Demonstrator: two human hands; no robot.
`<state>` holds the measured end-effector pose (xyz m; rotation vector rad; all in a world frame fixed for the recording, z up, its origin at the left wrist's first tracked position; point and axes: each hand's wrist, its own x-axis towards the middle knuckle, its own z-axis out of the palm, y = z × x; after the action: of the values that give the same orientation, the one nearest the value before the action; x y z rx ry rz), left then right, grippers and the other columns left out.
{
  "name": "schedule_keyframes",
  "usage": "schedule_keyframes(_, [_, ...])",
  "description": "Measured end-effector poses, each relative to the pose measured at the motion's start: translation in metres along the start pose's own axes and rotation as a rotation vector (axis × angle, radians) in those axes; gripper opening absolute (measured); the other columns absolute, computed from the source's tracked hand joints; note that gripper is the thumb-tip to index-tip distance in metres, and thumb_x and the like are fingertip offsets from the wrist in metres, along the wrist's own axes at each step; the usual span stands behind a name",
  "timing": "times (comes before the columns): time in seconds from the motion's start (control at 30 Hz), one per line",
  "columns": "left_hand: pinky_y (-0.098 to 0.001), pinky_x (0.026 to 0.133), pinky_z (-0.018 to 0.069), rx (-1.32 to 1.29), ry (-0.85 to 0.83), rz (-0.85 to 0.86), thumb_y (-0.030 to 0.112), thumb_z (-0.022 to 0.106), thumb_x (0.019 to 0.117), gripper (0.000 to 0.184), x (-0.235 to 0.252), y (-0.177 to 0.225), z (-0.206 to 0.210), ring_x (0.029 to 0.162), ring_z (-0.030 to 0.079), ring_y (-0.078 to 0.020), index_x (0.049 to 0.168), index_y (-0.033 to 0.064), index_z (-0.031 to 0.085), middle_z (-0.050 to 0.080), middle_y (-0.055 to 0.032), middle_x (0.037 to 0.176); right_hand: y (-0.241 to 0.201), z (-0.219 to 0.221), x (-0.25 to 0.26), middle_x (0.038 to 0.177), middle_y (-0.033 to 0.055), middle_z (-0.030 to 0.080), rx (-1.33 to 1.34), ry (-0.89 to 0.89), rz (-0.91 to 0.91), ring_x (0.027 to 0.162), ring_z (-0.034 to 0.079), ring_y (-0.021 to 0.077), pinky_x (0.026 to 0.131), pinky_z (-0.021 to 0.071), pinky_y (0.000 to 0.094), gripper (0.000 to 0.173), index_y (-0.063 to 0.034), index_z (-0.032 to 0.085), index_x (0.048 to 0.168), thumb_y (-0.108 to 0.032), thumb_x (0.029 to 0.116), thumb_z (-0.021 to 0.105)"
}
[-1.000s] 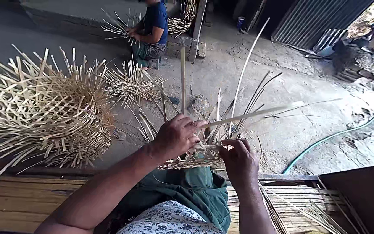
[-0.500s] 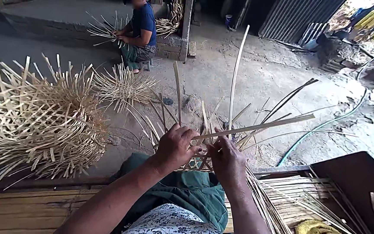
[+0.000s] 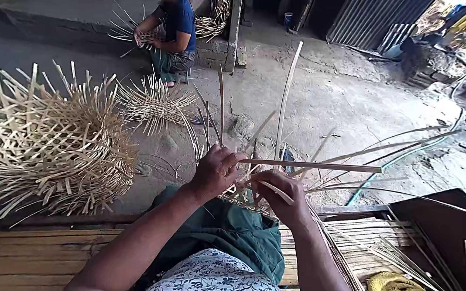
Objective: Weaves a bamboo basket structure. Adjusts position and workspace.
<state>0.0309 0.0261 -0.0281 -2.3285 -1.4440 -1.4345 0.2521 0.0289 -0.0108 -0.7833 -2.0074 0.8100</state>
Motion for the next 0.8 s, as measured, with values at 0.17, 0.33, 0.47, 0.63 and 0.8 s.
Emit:
schedule_keyframes(0.17, [-0.0401,0.068,0.0532,0.132,-0.067,0.036,0.009,0.062,0.0909,0.026,-0.002,0.012,-0.001,0.080,0.063,-0.0259,0.108,0.0167,0.081,0.068,-0.0072,0.085,-0.035,0.020,-0.009,0.094,0.0141,0.069,-0.789,0.109,-0.003,0.077,0.070,0.0305,0.059,0.0575,0.0437,0.032,-0.0089,0.073,0.125,-0.019,0.0953,0.064])
schedule_keyframes(0.33, [-0.0264,0.061,0.0503,-0.366,-0.355,-0.432,0.016,0.070,0.0953,0.042,0.016,0.017,-0.027,0.064,0.056,-0.0060,0.137,0.0153,0.063,0.064,0.0032,0.078,-0.042,0.002,-0.001,0.065,0.0089,0.066,-0.779,-0.016,0.053,0.054,0.067,0.0300,0.046,0.0503,0.0490,0.022,-0.0101,0.071,0.106,-0.025,0.1008,0.056])
schedule_keyframes(0.47, [-0.0248,0.067,0.0544,-0.562,-0.364,-0.542,0.015,0.071,0.0960,0.013,0.017,0.013,-0.028,0.067,0.060,-0.0041,0.108,0.0099,0.072,0.064,0.0030,0.076,-0.047,0.010,0.002,0.057,0.0073,0.061,-0.807,0.045,0.067,0.050,0.065,0.0289,0.043,0.0475,0.0465,0.027,-0.0105,0.071,0.096,-0.029,0.1039,0.053])
schedule_keyframes(0.63, [-0.0231,0.074,0.0596,-0.655,-0.166,-0.320,0.006,0.070,0.0950,0.014,-0.001,0.009,-0.017,0.079,0.068,-0.0046,0.108,0.0036,0.070,0.073,-0.0014,0.095,-0.046,0.008,0.008,0.061,0.0119,0.063,-0.788,0.032,0.199,0.057,0.067,0.0348,0.049,0.0504,0.0530,0.025,-0.0073,0.068,0.094,-0.029,0.1014,0.059])
schedule_keyframes(0.8, [-0.0348,0.073,0.0598,-0.003,-0.068,0.233,0.027,0.067,0.0987,0.040,0.004,0.022,-0.012,0.086,0.070,-0.0206,0.133,0.0062,0.066,0.073,-0.0123,0.103,-0.035,0.009,0.010,0.066,0.0086,0.067,-0.613,0.088,0.108,0.059,0.068,0.0285,0.052,0.0535,0.0513,0.016,-0.0088,0.071,0.094,-0.025,0.0962,0.067])
